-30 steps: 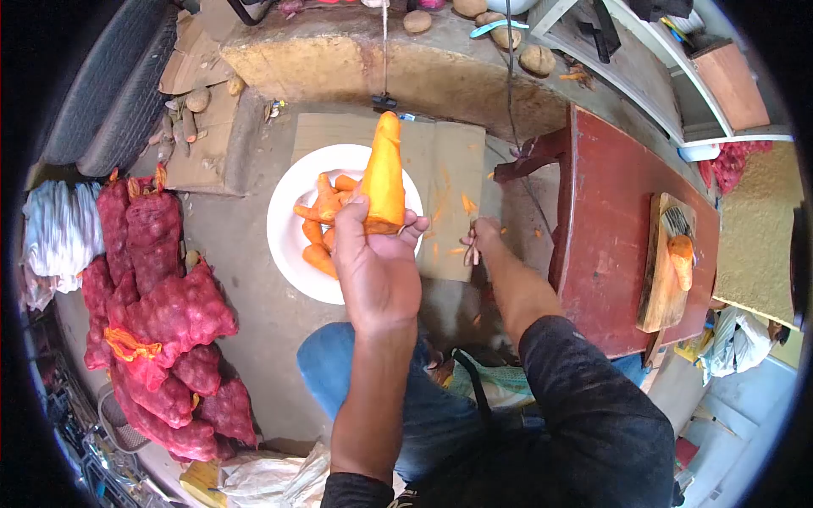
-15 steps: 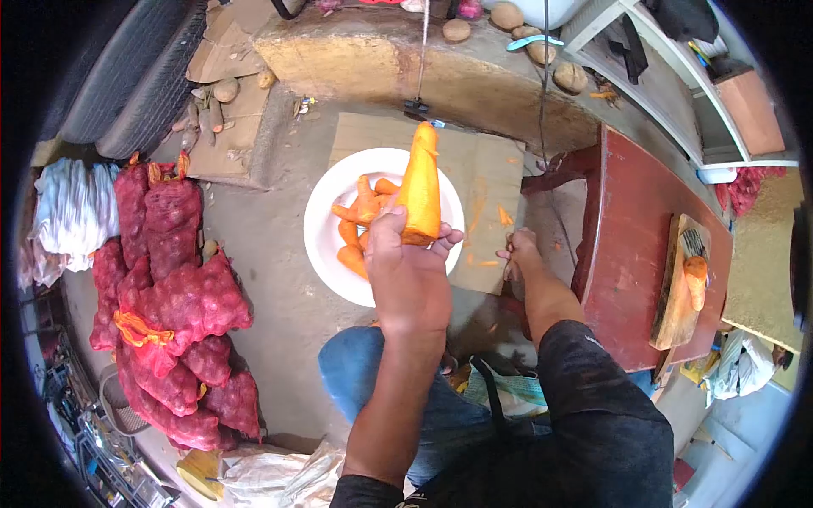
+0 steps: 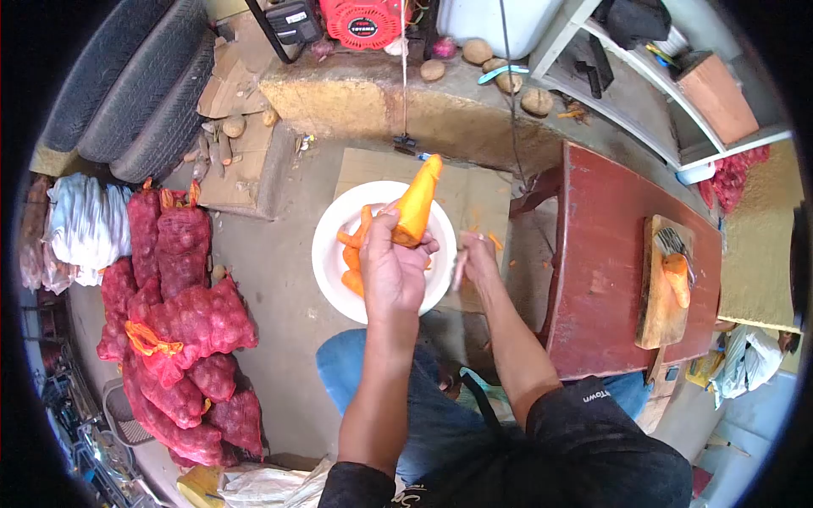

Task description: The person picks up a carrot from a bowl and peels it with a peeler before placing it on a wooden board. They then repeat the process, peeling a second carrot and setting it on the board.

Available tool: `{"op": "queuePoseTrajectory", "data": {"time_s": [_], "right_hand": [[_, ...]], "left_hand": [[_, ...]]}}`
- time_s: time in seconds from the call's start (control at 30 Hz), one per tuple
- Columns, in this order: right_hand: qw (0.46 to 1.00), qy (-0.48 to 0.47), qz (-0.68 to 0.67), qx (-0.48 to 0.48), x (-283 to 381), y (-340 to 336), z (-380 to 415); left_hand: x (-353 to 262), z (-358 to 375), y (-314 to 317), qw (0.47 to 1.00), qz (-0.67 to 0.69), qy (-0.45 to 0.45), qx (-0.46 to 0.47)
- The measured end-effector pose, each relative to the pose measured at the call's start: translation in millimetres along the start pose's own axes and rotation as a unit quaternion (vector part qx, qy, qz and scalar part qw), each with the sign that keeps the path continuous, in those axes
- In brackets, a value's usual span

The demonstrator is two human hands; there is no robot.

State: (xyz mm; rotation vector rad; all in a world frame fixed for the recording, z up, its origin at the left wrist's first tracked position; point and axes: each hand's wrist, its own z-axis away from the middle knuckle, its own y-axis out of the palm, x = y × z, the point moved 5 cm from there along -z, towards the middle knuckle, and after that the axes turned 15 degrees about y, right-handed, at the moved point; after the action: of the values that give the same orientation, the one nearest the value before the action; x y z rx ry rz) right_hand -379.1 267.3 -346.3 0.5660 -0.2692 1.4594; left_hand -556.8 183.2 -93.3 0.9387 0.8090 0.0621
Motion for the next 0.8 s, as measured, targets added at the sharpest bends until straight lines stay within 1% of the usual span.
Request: {"op": "queuePoseTrajectory", "data": {"time_s": [0.03, 0.13, 0.23, 0.33, 0.43, 0.53, 0.57, 0.63, 0.73, 0.8], "right_hand": [[0.994, -0.023, -0.079, 0.067, 19, 29, 37], [0.985, -0.094, -0.004, 0.145, 52, 49, 89], [0.976, -0.133, 0.090, 0.147, 73, 42, 120], [0.935, -0.261, 0.235, 0.057, 97, 36, 163], [0.927, -0.301, 0.206, 0.091, 132, 13, 222], [0.939, -0.288, 0.063, 0.176, 160, -8, 262], [0.925, -0.282, -0.016, 0.254, 169, -8, 274], [0.914, -0.272, -0.053, 0.296, 181, -3, 291], [0.908, -0.261, -0.047, 0.325, 188, 18, 305], [0.912, -0.257, -0.019, 0.320, 187, 28, 296]], "left_hand": [[-1, 1, -1, 1.000, 0.005, 0.001, 0.011], [-4, 6, 1, 0.999, 0.010, -0.005, 0.032], [-8, 9, 2, 0.998, 0.001, -0.008, 0.067], [-11, 10, 1, 0.997, -0.040, 0.012, 0.072], [-12, 12, -1, 0.994, -0.075, 0.023, 0.079], [-10, 19, 7, 0.993, -0.082, 0.021, 0.085], [-9, 22, 10, 0.993, -0.081, 0.020, 0.088], [-5, 25, 14, 0.990, -0.086, 0.019, 0.114], [0, 33, 19, 0.986, -0.095, 0.008, 0.137], [-3, 37, 22, 0.985, -0.097, 0.006, 0.143]]}}
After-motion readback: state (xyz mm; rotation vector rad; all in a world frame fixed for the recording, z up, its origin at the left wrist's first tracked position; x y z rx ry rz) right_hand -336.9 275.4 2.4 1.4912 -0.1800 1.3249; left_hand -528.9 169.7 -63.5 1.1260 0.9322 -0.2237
